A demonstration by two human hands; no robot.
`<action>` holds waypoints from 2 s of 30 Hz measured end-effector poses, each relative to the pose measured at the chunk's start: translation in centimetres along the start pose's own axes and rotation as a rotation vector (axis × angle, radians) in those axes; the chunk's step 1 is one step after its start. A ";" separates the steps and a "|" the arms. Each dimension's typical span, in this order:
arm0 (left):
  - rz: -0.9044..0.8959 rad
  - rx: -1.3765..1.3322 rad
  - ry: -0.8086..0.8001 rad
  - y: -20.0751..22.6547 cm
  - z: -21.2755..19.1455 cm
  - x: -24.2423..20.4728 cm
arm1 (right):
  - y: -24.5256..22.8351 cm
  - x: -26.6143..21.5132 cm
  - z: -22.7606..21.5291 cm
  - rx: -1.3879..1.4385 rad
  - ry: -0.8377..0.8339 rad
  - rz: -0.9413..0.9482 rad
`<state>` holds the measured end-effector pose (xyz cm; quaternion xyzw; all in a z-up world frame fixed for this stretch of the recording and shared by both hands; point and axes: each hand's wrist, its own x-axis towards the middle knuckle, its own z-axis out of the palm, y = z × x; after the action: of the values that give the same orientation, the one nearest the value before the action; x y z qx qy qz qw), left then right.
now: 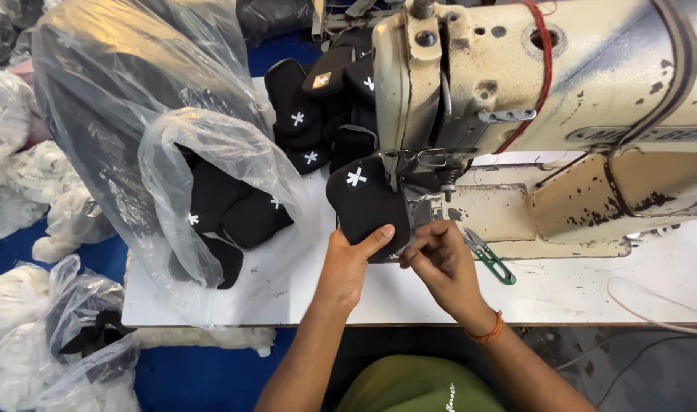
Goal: The person operates a sewing machine to stitch black fabric masks with white cross symbols. They repeatedly pick up masks from a pile, guide them under the needle, and use scissors to cut the thread after sewing each one.
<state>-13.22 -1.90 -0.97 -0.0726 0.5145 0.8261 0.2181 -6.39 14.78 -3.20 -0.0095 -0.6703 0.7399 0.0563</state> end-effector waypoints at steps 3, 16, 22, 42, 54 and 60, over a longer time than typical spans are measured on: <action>-0.057 0.007 0.010 -0.3 -0.3 -0.1 | 0.8 -0.2 0.5 0.022 0.039 0.001; -0.025 -0.113 -0.042 -0.3 0.5 -0.7 | -0.2 -0.2 2.5 -0.064 0.150 -0.021; -0.044 -0.064 0.031 -0.9 0.1 -0.4 | -1.2 -2.8 4.6 -0.091 -0.004 -0.098; 0.086 0.187 -0.005 0.3 0.8 0.6 | -2.3 -4.0 -24.9 -1.191 0.880 -0.106; 0.065 0.133 -0.004 -0.9 -0.1 0.7 | -5.1 -4.3 -21.8 -1.557 0.714 -0.422; 0.134 0.143 0.078 -3.8 -3.0 0.8 | -1.2 -8.4 -14.5 -1.098 0.647 -0.471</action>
<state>-12.62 -2.89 -5.74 -0.0546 0.5841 0.7964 0.1468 3.29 28.49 -4.04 -0.1115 -0.8824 0.2202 0.4006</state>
